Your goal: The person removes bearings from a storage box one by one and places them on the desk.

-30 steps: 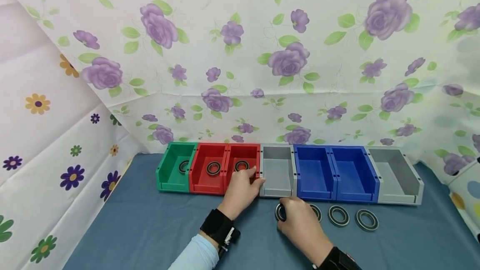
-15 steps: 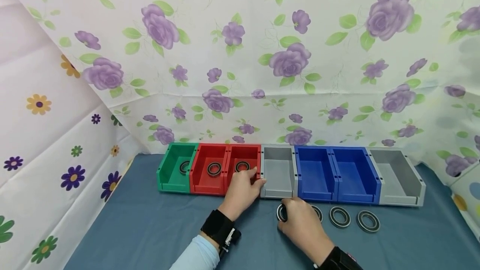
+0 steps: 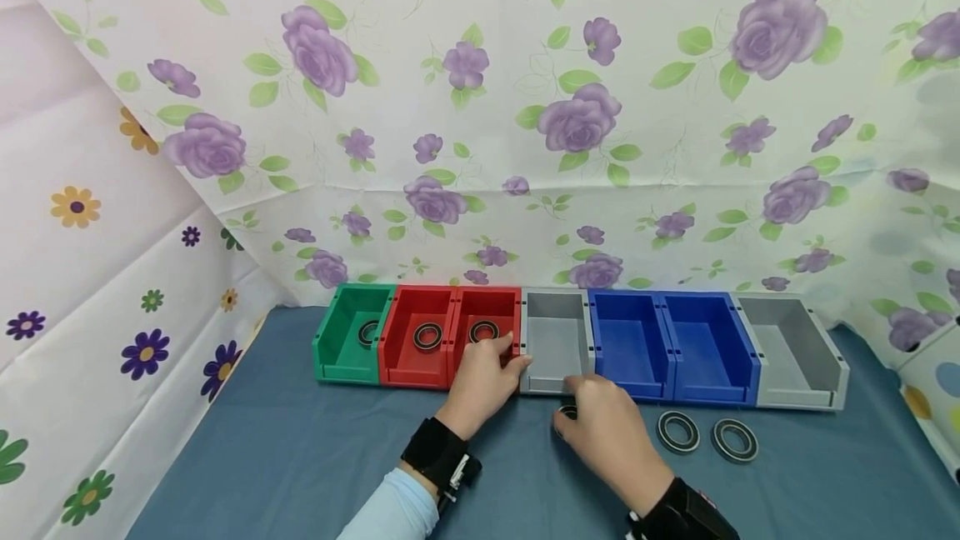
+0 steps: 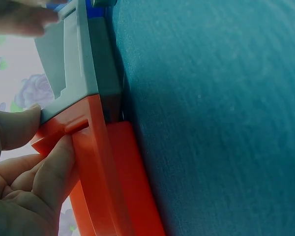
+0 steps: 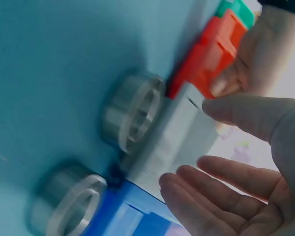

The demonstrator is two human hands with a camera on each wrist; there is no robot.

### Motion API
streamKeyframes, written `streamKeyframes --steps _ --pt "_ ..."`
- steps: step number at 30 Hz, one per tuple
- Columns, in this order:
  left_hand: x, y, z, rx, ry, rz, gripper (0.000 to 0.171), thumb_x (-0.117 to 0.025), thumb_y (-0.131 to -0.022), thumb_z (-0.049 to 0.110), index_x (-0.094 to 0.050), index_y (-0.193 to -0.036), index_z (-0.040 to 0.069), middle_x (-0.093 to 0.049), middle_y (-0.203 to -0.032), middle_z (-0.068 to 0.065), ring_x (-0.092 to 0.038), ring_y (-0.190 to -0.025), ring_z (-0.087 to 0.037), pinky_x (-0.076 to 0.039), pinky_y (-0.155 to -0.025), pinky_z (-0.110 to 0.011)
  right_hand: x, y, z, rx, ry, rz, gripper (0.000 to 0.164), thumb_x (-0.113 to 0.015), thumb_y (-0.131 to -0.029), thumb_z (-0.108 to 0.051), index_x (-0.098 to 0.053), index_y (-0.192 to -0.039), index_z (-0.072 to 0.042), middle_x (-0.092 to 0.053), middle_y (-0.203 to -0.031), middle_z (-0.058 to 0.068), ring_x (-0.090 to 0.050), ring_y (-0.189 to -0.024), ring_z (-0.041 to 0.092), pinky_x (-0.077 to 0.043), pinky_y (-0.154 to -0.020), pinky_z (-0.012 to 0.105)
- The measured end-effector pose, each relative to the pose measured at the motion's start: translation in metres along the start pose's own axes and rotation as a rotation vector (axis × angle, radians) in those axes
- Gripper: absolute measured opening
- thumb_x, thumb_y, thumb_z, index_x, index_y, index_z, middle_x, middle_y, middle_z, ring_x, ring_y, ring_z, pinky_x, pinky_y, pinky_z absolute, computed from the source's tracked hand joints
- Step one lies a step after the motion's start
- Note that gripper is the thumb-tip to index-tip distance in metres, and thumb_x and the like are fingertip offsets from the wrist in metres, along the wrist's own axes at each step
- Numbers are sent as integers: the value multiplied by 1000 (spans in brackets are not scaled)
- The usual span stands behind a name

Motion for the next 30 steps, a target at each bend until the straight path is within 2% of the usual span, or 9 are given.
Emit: streamKeyframes --steps 7,10,12,15,20,22,24,27,30 --pt "-1 0 -2 -5 1 -2 48 -65 -88 31 -57 -125 3 -52 -63 11 -47 -51 -3 -37 -41 -23 30 -19 -1 73 14 195 46 -76 -71 -32 -67 -103 -1 -62 -107 17 -57 -99 31 -49 -77 46" --pt "-1 0 -2 -1 6 -5 48 -65 -87 30 -57 -125 3 -53 -65 10 -48 -52 -3 -38 -42 -23 35 -26 2 70 3 225 49 -75 -73 -31 -64 -107 2 -60 -110 20 -56 -101 34 -48 -78 48" --pt "-1 0 -3 7 10 -7 48 -65 -87 31 -57 -125 3 -54 -66 10 -49 -53 -2 -40 -43 -22 35 -31 5 41 -12 211 51 -73 -75 -30 -62 -112 3 -60 -109 20 -59 -96 32 -50 -73 46" --pt "-1 0 -3 14 6 -10 48 -65 -87 31 -57 -126 4 -60 -75 6 -50 -56 -1 -40 -44 -22 30 -37 12 -8 -16 162 50 -72 -77 -31 -60 -111 4 -63 -95 15 -60 -75 23 -51 -58 37" --pt "-2 2 -2 11 8 -13 49 -65 -87 32 -57 -125 4 -62 -81 2 -49 -55 -2 -39 -43 -23 18 -40 24 -86 -8 59 57 -70 -80 -31 -53 -117 10 -49 -63 3 -44 -47 12 -37 -40 28" --pt "-3 2 -2 6 10 -15 49 -65 -87 32 -57 -125 3 -58 -74 5 -48 -51 -3 -38 -42 -24 15 -41 28 -109 -15 34 59 -68 -81 -31 -51 -119 11 -45 -57 1 -42 -43 12 -35 -38 28" --pt "-2 2 -2 6 10 -15 49 -65 -87 32 -57 -126 3 -56 -69 7 -47 -50 -4 -37 -41 -24 13 -42 30 -119 -26 35 48 -66 -83 -31 -56 -110 7 -42 -53 0 -41 -40 12 -35 -37 28" --pt "0 1 -1 5 12 -14 49 -65 -87 31 -56 -126 3 -51 -64 8 -46 -48 -6 -36 -41 -24 14 -45 32 -119 -51 58 27 -64 -84 -28 -57 -86 -2 -42 -52 0 -42 -40 11 -36 -36 28" --pt "1 0 0 0 12 -12 49 -65 -87 31 -56 -126 3 -50 -63 9 -45 -46 -7 -36 -41 -25 16 -49 34 -131 -68 76 26 -62 -85 -26 -50 -68 -9 -42 -51 0 -42 -40 12 -37 -36 28"
Point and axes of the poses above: each hand's wrist, its own y-axis away from the middle knuckle, its own x-axis out of the back of the hand, z = x × y, the point moved 6 cm from there along -y, towards the middle knuckle
